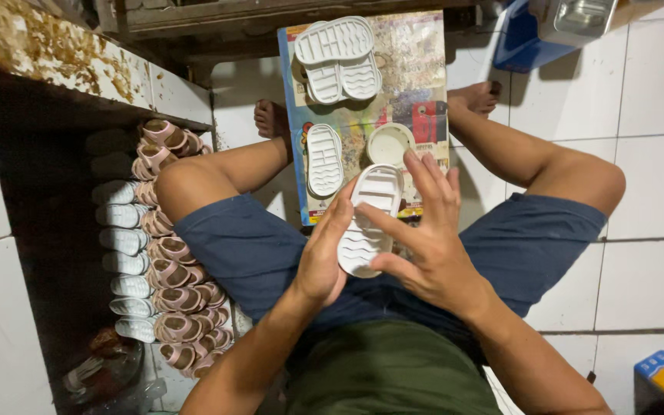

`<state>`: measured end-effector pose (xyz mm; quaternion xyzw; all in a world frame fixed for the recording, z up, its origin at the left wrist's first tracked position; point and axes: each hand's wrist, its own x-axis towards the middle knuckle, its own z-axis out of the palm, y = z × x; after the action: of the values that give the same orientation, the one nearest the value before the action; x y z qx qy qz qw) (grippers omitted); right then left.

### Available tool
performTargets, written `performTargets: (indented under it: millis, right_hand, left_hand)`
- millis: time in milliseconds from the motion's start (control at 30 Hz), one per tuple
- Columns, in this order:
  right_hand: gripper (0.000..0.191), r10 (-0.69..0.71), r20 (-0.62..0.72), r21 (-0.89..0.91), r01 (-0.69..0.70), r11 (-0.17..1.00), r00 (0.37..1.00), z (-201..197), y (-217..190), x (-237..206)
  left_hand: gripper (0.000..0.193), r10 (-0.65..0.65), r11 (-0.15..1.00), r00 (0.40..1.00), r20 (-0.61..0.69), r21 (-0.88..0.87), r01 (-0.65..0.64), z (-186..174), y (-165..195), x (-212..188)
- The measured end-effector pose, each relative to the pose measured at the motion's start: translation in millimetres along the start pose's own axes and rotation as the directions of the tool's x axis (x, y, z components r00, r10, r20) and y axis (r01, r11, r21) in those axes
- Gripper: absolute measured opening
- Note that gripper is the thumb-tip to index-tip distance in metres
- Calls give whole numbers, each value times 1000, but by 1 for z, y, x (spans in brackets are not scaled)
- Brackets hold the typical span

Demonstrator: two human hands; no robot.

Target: The person pours a liquid from a metal container into a small bowl, then uses a cloth to apply the liquid to white shoe insoles. The person repeatedly dips the cloth into the bowl and rubs the liquid onto the insoles, handling them one at a time.

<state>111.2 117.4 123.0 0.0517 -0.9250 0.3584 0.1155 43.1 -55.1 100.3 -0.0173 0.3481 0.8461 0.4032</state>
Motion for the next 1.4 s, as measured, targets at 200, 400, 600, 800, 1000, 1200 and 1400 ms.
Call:
performTargets:
  millis: [200,400,600,800,1000,1200,1400]
  right_hand:
    - [65,555,160,911,-339,235,816,37,59,16]
    - [64,609,328,866,-488,112,722,93,137,54]
    - [66,616,152,706,-521,480,773,132,192,116]
    - [76,540,175,585,-528,615,823,133,206,121]
    - [80,524,141,587,-497,639,840,137,197,111]
    - [60,308,130,8,-311,950,943,79,171,60]
    - [66,44,181,-188,-10,982,983,72,174,33]
  left_hand:
    - [50,-160,950,987,-1,273,154,-67,7,54]
    - [45,340,773,910,-235,621,-129,-149,-6,127]
    - [52,594,594,748,-296,789,-159,-185,-23,219]
    - [56,629,493,735,-252,861,-127,-193,-40,232]
    - [63,599,512,749,-285,855,-84,-184,-46,232]
    - [78,504,127,857,-109,991,51,-180,-16,174]
    - [77,314,-280,946,-83,944,176,-168,-32,126]
